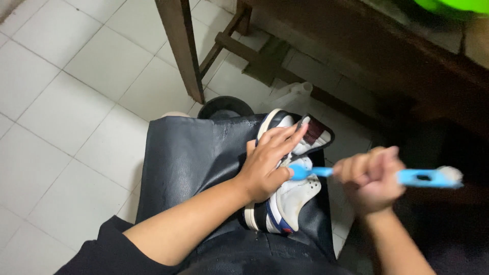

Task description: The person scrubs a white and black sneaker with a blue brush, focusing on the upper, toe box, and side panels. They rotate the shoe to access different areas and dip the brush into a green basin of soapy water to reload it.

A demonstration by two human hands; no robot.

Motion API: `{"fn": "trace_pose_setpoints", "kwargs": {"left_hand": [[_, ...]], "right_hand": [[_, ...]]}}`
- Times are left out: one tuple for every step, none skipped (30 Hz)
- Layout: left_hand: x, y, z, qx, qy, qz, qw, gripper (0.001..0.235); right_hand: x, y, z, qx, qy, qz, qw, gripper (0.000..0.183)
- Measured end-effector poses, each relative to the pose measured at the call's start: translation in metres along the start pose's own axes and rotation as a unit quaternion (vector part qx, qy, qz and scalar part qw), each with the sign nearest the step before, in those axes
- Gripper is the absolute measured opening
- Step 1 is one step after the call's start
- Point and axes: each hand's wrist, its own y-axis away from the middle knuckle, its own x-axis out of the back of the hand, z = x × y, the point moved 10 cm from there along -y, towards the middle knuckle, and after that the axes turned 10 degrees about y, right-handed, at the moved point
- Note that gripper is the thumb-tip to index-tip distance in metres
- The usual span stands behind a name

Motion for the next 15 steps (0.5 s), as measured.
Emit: {"fn": "trace_pose_setpoints", "kwargs": {"left_hand": [[-0.001, 0.000, 0.001, 0.001, 0.000, -0.010, 1.000, 0.087], [-0.003, 0.000, 0.002, 0.002, 0.001, -0.019, 1.000, 0.087], [-0.003, 0.001, 0.000, 0.003, 0.002, -0.020, 1.000, 0.087], [-0.001, 0.002, -0.001, 0.000, 0.004, -0.008, 1.000, 0.086], [0.003, 0.001, -0.002, -0.006, 0.003, 0.006, 1.000, 0.086], [0.003, -0.001, 0.000, -0.009, 0.003, 0.007, 1.000, 0.086], [0.003, 0.000, 0.000, -0.005, 0.002, 0.007, 1.000, 0.086], [0.004, 0.000, 0.000, -0.001, 0.001, 0.007, 1.000, 0.087], [0.003, 0.000, -0.002, -0.002, 0.001, 0.006, 1.000, 0.087], [0.002, 0.001, -0.003, -0.011, 0.014, -0.005, 1.000, 0.085], [0.001, 0.001, -0.003, -0.020, 0.026, -0.012, 0.999, 0.084], [0.004, 0.004, -0.003, -0.020, 0.025, -0.007, 0.999, 0.084], [0.010, 0.005, -0.001, -0.024, 0.030, 0.012, 0.999, 0.082], [0.016, 0.007, 0.001, -0.029, 0.035, 0.031, 0.998, 0.084], [0.020, 0.009, 0.008, -0.036, 0.033, 0.031, 0.998, 0.084]], "right_hand": [[0.012, -0.011, -0.017, 0.036, 0.075, 0.020, 0.996, 0.049], [0.023, -0.022, -0.034, 0.071, 0.150, 0.041, 0.985, 0.050], [0.003, -0.016, -0.050, 0.070, 0.151, 0.042, 0.985, 0.050], [-0.017, -0.010, -0.070, 0.084, 0.164, 0.052, 0.981, 0.051], [-0.037, -0.007, -0.091, 0.102, 0.176, 0.061, 0.977, 0.052], [-0.037, 0.003, -0.072, 0.106, 0.177, 0.061, 0.977, 0.052], [-0.048, 0.012, -0.037, 0.042, 0.088, -0.012, 0.995, 0.047], [-0.062, 0.024, -0.003, -0.026, -0.003, -0.081, 0.996, 0.043], [-0.040, 0.012, -0.004, -0.026, -0.003, -0.080, 0.996, 0.043], [-0.005, -0.001, -0.010, 0.000, 0.065, -0.006, 0.998, 0.045], [0.029, -0.015, -0.018, 0.023, 0.131, 0.064, 0.989, 0.048], [0.039, -0.021, -0.033, 0.022, 0.130, 0.059, 0.989, 0.048], [0.047, -0.022, -0.062, 0.091, 0.166, 0.057, 0.980, 0.044], [0.056, -0.023, -0.093, 0.159, 0.200, 0.059, 0.965, 0.040], [0.062, -0.014, -0.100, 0.166, 0.200, 0.059, 0.964, 0.040]]}}
